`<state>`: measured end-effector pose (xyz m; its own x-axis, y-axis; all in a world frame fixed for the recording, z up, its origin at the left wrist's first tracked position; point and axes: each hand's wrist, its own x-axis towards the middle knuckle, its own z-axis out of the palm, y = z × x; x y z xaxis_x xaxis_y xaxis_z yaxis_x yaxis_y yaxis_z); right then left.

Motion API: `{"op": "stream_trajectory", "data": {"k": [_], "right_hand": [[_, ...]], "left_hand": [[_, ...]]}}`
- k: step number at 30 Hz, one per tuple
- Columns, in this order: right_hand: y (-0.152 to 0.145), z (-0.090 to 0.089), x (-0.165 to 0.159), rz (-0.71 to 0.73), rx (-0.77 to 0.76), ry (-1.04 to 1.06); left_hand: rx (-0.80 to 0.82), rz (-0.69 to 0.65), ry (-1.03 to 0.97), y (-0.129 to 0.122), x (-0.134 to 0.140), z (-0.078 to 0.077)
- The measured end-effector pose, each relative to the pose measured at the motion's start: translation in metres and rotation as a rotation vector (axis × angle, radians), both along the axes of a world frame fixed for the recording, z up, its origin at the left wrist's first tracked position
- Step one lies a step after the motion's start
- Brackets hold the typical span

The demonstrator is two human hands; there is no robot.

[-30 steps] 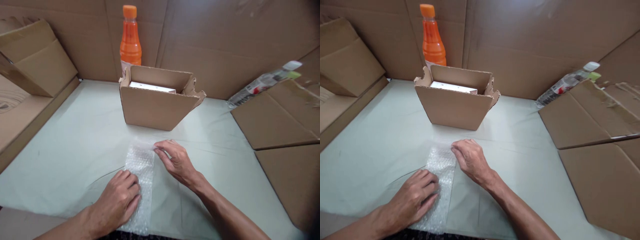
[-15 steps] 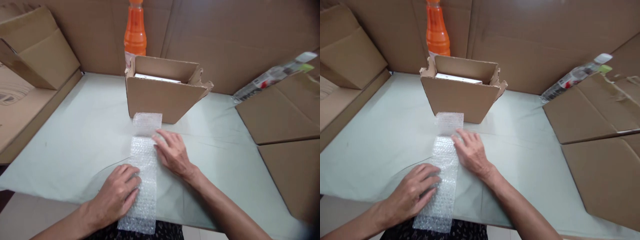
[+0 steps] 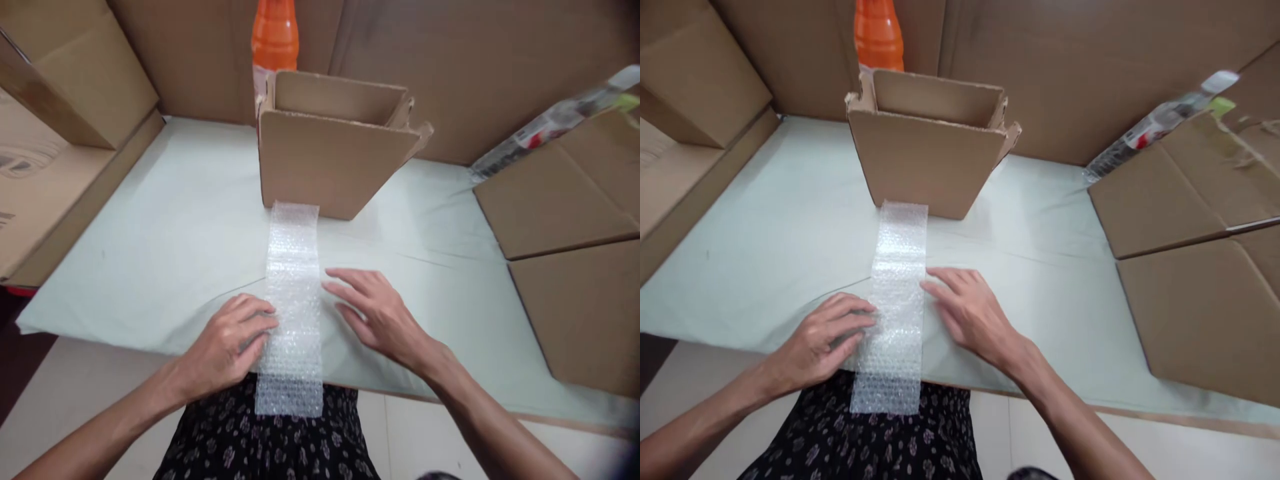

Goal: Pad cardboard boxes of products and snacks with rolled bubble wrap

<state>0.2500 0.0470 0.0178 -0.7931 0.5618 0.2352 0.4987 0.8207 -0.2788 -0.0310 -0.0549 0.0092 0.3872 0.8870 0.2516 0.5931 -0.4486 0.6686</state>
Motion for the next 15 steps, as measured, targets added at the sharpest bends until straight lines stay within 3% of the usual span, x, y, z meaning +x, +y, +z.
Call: {"op": "stream_trajectory", "data": {"k": [3, 6, 11, 13, 15], "right_hand": [[-0.063, 0.002, 0.028, 0.090, 0.018, -0.137], [-0.101, -0.009, 0.025, 0.152, 0.010, -0.150], [-0.102, -0.023, -0.010, 0.151, -0.032, 0.129], [-0.100, -0.024, -0.019, 0.049, -0.106, 0.317], [-0.101, -0.023, -0.024, -0.122, -0.279, 0.438]], "left_hand": [[0.011, -0.007, -0.046, -0.015, -0.012, -0.001], [-0.014, -0.052, 0.009, -0.032, -0.018, -0.007], [-0.019, -0.129, 0.168, -0.053, -0.022, -0.014], [-0.038, -0.137, 0.181, -0.060, -0.021, -0.012], [-0.078, -0.103, 0.151, -0.064, -0.015, -0.009]]}}
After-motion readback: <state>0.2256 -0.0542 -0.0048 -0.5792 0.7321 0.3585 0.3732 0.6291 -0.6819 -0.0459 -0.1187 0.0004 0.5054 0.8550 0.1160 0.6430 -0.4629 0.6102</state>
